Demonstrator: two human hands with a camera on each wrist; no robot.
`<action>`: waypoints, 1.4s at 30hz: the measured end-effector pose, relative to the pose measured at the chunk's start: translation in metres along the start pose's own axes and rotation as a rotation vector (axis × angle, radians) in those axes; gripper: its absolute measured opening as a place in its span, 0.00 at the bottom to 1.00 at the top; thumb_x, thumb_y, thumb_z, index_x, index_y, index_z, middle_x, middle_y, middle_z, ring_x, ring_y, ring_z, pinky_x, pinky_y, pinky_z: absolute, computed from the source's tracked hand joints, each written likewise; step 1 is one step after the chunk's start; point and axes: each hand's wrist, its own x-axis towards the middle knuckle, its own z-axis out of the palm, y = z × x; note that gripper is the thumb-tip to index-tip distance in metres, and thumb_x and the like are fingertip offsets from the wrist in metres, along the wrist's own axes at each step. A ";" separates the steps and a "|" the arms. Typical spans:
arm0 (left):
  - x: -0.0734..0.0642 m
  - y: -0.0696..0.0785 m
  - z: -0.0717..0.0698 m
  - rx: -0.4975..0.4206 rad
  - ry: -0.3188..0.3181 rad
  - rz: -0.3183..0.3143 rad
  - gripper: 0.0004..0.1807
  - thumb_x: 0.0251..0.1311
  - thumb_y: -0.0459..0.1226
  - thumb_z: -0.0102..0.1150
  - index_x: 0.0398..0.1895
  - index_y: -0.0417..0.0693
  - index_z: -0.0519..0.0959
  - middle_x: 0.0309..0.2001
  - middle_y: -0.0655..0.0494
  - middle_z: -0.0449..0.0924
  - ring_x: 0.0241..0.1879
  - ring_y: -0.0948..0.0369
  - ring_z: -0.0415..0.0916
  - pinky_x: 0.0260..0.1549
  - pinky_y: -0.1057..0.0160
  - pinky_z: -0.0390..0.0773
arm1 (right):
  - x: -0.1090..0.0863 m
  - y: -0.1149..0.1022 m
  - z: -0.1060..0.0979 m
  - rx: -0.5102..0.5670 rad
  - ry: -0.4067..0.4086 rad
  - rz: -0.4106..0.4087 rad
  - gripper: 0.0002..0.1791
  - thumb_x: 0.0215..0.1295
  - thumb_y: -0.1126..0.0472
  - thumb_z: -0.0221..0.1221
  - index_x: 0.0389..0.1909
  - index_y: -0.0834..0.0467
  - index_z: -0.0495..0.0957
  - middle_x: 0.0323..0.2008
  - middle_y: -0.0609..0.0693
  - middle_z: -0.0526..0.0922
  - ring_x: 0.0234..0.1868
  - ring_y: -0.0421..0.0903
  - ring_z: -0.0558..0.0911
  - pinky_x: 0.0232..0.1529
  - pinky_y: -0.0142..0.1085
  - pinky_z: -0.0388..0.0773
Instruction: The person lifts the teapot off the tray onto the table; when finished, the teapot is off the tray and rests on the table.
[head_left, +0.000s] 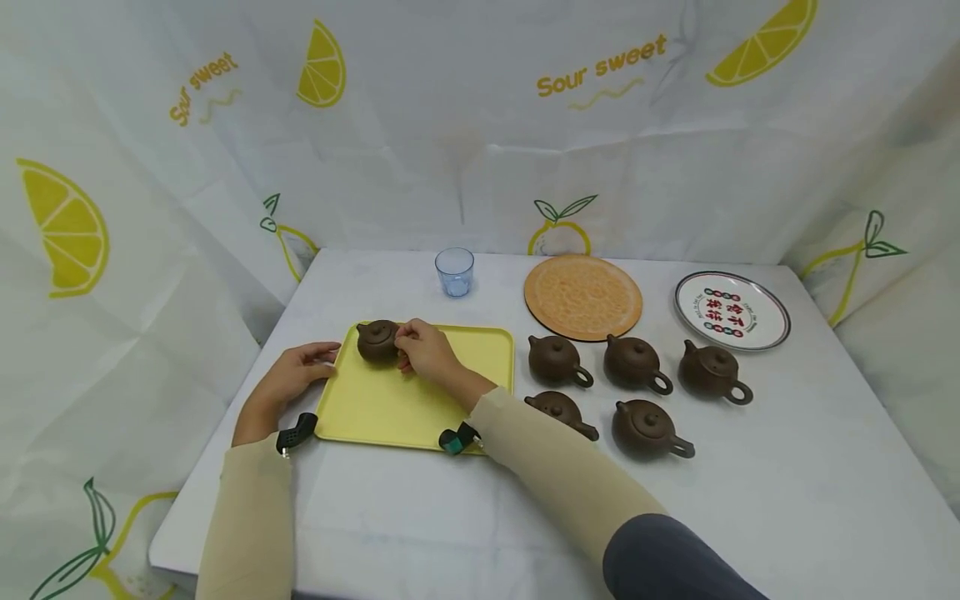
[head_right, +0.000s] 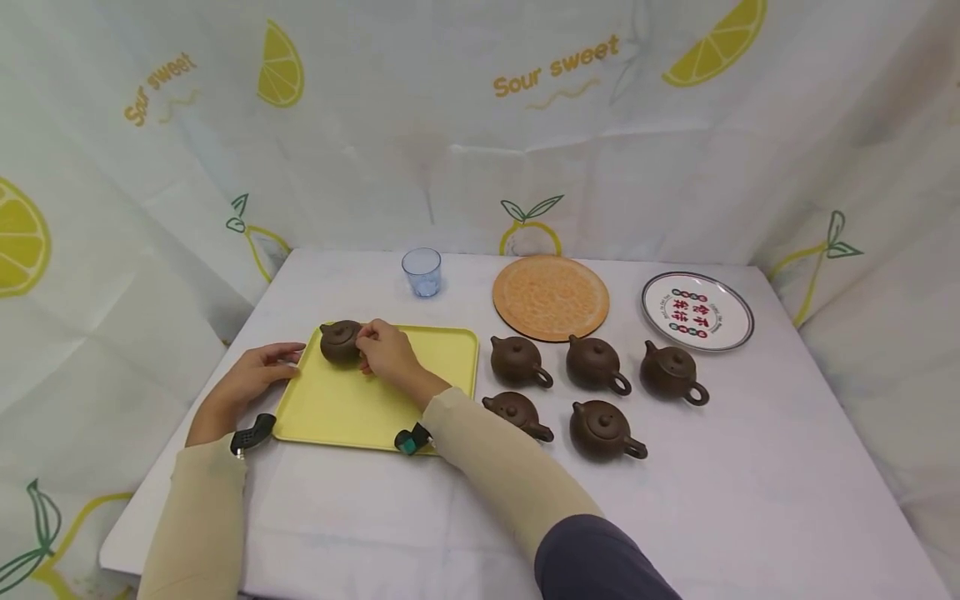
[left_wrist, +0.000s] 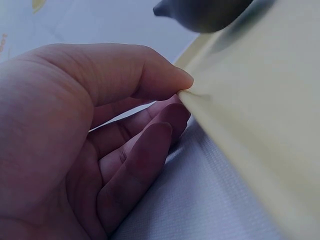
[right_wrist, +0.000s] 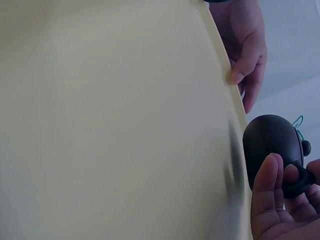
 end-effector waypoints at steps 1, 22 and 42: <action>0.000 0.000 0.000 0.000 -0.004 0.005 0.30 0.59 0.36 0.65 0.66 0.41 0.71 0.55 0.43 0.75 0.50 0.61 0.72 0.46 0.71 0.69 | -0.003 -0.002 -0.002 0.005 0.003 0.002 0.05 0.73 0.63 0.52 0.38 0.59 0.75 0.30 0.55 0.77 0.27 0.51 0.82 0.30 0.41 0.81; -0.010 0.017 0.002 -0.049 -0.016 0.004 0.30 0.61 0.32 0.62 0.66 0.35 0.69 0.58 0.37 0.73 0.48 0.65 0.71 0.44 0.74 0.70 | -0.051 -0.042 -0.055 0.068 -0.039 -0.064 0.06 0.72 0.65 0.51 0.43 0.64 0.73 0.33 0.62 0.76 0.28 0.53 0.82 0.32 0.42 0.81; 0.001 -0.001 -0.003 0.022 -0.006 0.056 0.30 0.59 0.34 0.64 0.65 0.37 0.71 0.56 0.40 0.75 0.49 0.62 0.72 0.44 0.73 0.70 | -0.103 -0.040 -0.152 0.065 0.128 -0.079 0.08 0.72 0.65 0.51 0.43 0.68 0.71 0.31 0.60 0.74 0.26 0.50 0.80 0.31 0.40 0.81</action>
